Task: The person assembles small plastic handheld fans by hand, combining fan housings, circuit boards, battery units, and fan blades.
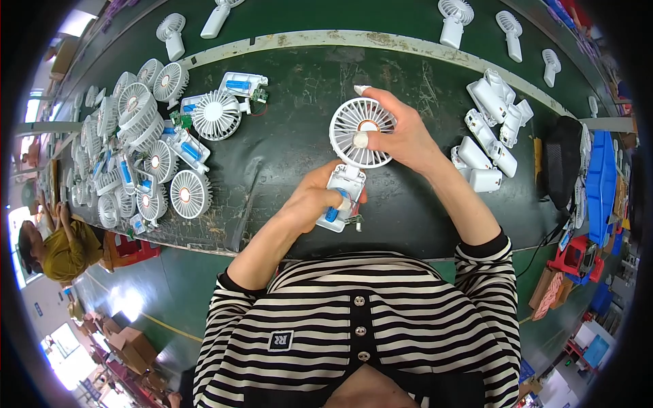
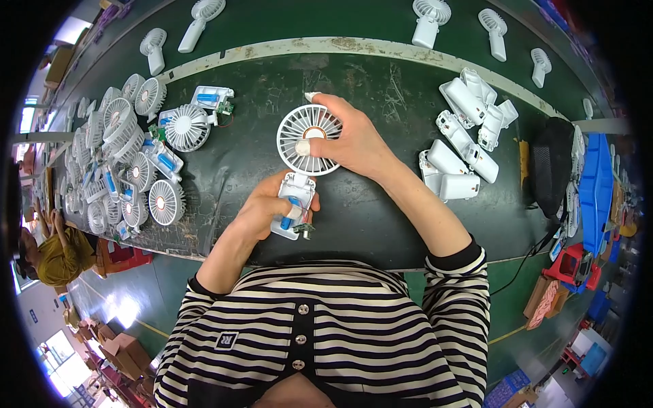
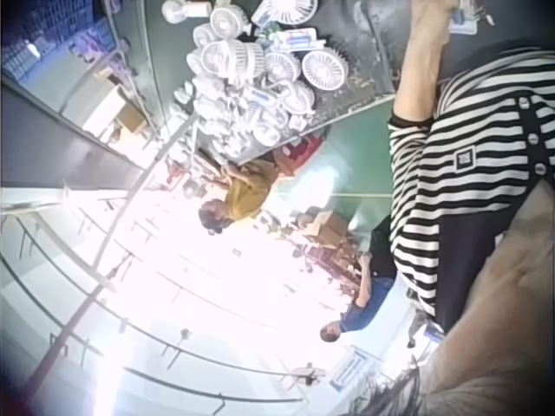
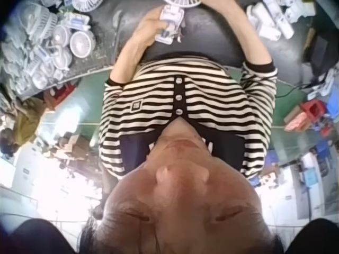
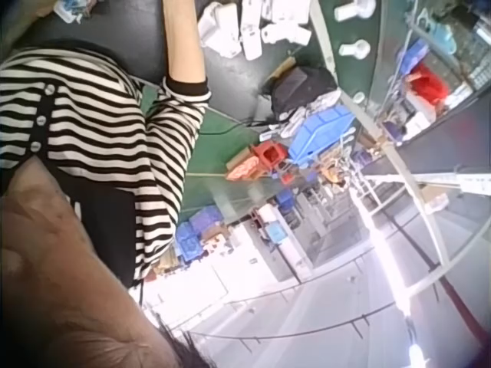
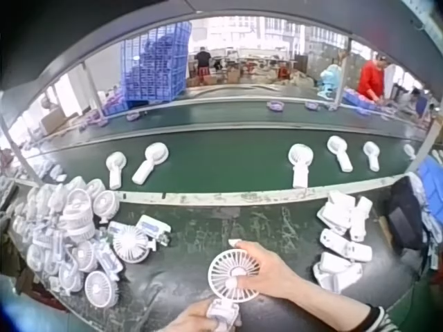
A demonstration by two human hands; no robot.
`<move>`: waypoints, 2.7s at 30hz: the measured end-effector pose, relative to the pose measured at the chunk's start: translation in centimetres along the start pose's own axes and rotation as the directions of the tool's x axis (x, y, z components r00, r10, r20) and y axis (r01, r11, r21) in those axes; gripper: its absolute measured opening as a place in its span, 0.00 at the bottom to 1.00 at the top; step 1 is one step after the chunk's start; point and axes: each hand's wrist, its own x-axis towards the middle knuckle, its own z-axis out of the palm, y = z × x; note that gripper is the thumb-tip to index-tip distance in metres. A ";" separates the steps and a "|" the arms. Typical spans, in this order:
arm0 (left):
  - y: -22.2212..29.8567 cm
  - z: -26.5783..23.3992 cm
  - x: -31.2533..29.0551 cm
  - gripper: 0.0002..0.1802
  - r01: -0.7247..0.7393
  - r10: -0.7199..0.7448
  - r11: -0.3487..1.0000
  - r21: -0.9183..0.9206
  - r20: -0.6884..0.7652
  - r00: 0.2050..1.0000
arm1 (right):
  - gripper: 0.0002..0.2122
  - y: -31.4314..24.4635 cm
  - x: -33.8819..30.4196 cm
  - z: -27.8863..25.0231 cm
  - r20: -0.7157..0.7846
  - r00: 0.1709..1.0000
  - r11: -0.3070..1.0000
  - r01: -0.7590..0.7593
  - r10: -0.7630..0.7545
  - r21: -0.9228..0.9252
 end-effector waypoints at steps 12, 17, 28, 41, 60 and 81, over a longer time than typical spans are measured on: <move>-0.6 0.6 1.6 0.13 -0.031 0.045 0.997 0.068 -0.214 0.976 | 0.32 0.8 1.2 -0.2 -0.030 1.000 0.956 -0.007 -0.002 -0.295; -0.8 0.2 1.6 0.11 -0.119 0.111 0.993 -0.008 -0.296 0.949 | 0.26 -0.2 0.4 1.3 -0.158 0.902 0.727 0.210 -0.402 -0.653; -0.2 -0.7 1.3 0.18 -0.088 0.028 0.958 -0.272 -0.217 0.976 | 0.10 -0.6 -5.6 1.7 0.087 0.769 0.603 0.561 -0.634 -0.567; -1.0 -0.9 1.2 0.12 0.198 -0.200 0.951 -0.239 0.017 0.980 | 0.15 -3.8 -4.0 2.8 0.454 0.610 0.438 0.789 -0.650 -0.431; -0.3 0.1 1.4 0.10 0.229 -0.252 0.934 -0.275 -0.052 0.966 | 0.11 -3.9 -4.0 2.4 0.591 0.600 0.359 0.799 -0.540 -0.483; -0.7 0.8 1.5 0.12 0.007 -0.047 0.992 -0.124 -0.326 0.944 | 0.08 -3.2 -4.7 1.7 0.621 0.576 0.159 0.788 -0.532 -0.595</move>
